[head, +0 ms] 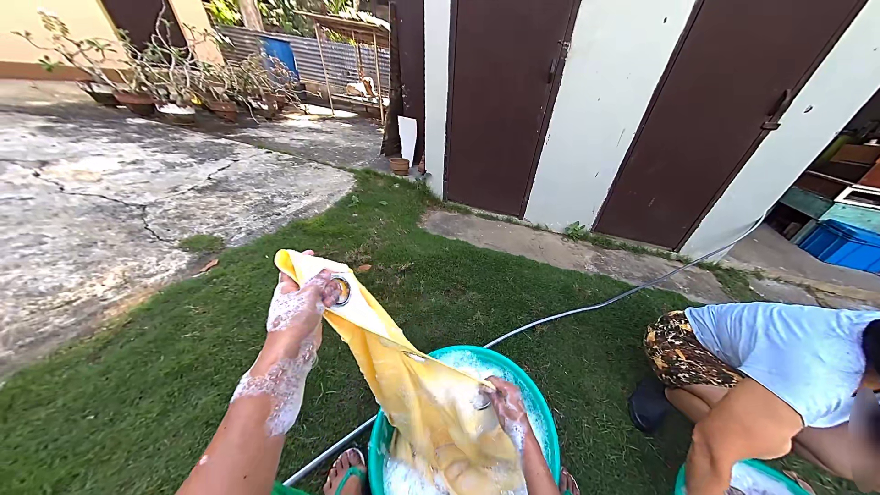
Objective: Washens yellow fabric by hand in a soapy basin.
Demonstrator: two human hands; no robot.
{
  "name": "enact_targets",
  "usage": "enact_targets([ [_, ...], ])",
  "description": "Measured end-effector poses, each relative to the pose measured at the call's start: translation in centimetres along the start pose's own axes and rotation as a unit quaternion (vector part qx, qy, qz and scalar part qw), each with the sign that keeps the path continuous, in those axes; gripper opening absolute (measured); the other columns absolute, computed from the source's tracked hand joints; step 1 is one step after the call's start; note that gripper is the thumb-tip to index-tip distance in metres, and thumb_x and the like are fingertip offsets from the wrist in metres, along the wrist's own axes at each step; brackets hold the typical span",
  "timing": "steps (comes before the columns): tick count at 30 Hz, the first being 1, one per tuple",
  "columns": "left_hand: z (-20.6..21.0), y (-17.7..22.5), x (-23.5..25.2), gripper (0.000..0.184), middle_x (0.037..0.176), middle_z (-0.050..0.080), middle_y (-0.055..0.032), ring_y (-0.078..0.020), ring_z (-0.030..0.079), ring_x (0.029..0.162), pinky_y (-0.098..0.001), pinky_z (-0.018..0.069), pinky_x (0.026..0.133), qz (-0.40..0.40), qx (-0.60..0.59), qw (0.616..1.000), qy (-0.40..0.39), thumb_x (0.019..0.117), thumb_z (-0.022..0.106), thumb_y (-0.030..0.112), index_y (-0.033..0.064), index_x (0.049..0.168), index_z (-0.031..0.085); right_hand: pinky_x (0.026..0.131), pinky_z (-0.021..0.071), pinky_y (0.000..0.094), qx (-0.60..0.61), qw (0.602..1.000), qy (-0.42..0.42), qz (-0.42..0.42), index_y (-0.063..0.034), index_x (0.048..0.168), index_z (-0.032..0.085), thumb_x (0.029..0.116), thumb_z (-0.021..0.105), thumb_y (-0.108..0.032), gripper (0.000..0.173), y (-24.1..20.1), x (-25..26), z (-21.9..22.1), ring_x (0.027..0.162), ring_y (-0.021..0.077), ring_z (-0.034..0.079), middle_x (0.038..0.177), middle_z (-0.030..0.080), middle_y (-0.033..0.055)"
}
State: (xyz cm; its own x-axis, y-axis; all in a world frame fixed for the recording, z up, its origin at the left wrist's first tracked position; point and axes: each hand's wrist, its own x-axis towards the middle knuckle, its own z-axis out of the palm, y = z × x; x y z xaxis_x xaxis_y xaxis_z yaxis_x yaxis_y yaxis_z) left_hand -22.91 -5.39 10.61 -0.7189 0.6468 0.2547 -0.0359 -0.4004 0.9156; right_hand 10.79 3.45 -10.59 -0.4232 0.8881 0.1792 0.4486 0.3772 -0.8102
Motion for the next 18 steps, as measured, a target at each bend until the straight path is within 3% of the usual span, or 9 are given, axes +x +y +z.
enact_targets([
  [2,-1.2,0.0,0.7,0.037,0.078,0.053,0.0050,-0.0019,0.052,0.058,-0.0171,0.0479,0.058,-0.017,0.008,1.000,0.015,0.1059,0.049,0.007,0.0110,0.141,0.040,0.107,0.0471,0.0507,-0.023,0.999,0.026,-0.042,0.0048,0.116,0.073,0.0988,0.056,-0.004,0.026,-3.5,0.2,-3.9,0.116,0.0343,0.066,0.116,0.072,0.0228],
  [5,-3.2,0.0,2.1,0.031,0.074,0.055,0.0041,-0.0027,0.050,0.054,-0.0171,0.0460,0.054,-0.050,0.012,0.998,-0.037,0.1054,0.050,0.006,0.0106,0.136,0.047,0.106,0.0467,0.0491,-0.052,0.984,0.049,-0.163,0.0025,0.114,0.075,0.0938,0.056,0.001,0.027,-9.0,0.4,-8.9,0.114,0.0334,0.067,0.115,0.074,0.0190],
  [8,-4.4,-0.2,2.7,0.035,0.071,0.055,0.0040,-0.0022,0.050,0.054,-0.0166,0.0461,0.053,-0.098,0.035,0.984,-0.144,0.1049,0.050,0.005,0.0118,0.139,0.049,0.105,0.0459,0.0440,-0.081,0.958,0.006,-0.274,-0.0006,0.109,0.078,0.0908,0.058,0.001,0.027,-14.2,0.2,-12.3,0.108,0.0264,0.069,0.109,0.076,0.0134],
  [10,-4.1,-0.9,2.2,0.043,0.073,0.059,0.0047,-0.0016,0.053,0.056,-0.0164,0.0481,0.055,-0.132,0.059,0.953,-0.264,0.1028,0.052,0.007,0.0155,0.144,0.047,0.102,0.0459,0.0403,-0.088,0.941,-0.035,-0.324,-0.0021,0.108,0.078,0.0892,0.058,0.000,0.027,-16.7,0.6,-13.4,0.104,0.0218,0.069,0.105,0.077,0.0109],
  [14,-0.1,-4.3,-1.2,0.053,0.092,0.070,-0.0012,-0.0063,0.065,0.072,-0.0222,0.0558,0.068,-0.218,0.101,0.841,-0.486,0.1025,0.057,0.016,0.0139,0.152,0.039,0.098,0.0480,0.0433,-0.112,0.942,-0.102,-0.300,-0.0029,0.110,0.077,0.0932,0.063,-0.011,0.023,-18.9,1.9,-13.6,0.101,0.0230,0.069,0.104,0.077,0.0117],
  [16,2.6,-6.1,-3.8,0.047,0.090,0.069,-0.0009,-0.0052,0.064,0.070,-0.0212,0.0537,0.066,-0.233,0.105,0.798,-0.546,0.1031,0.055,0.016,0.0116,0.147,0.041,0.091,0.0504,0.0448,-0.113,0.954,-0.108,-0.255,-0.0041,0.107,0.077,0.0940,0.066,-0.018,0.022,-18.2,2.7,-13.3,0.095,0.0219,0.069,0.098,0.076,0.0112],
  [18,4.2,-7.4,-6.2,0.046,0.097,0.068,0.0009,-0.0040,0.063,0.074,-0.0213,0.0530,0.069,-0.237,0.109,0.783,-0.564,0.1051,0.054,0.025,0.0143,0.148,0.042,0.083,0.0522,0.0404,-0.102,0.967,-0.084,-0.219,-0.0044,0.100,0.077,0.0936,0.067,-0.023,0.022,-16.9,3.2,-13.0,0.086,0.0164,0.069,0.090,0.075,0.0090],
])
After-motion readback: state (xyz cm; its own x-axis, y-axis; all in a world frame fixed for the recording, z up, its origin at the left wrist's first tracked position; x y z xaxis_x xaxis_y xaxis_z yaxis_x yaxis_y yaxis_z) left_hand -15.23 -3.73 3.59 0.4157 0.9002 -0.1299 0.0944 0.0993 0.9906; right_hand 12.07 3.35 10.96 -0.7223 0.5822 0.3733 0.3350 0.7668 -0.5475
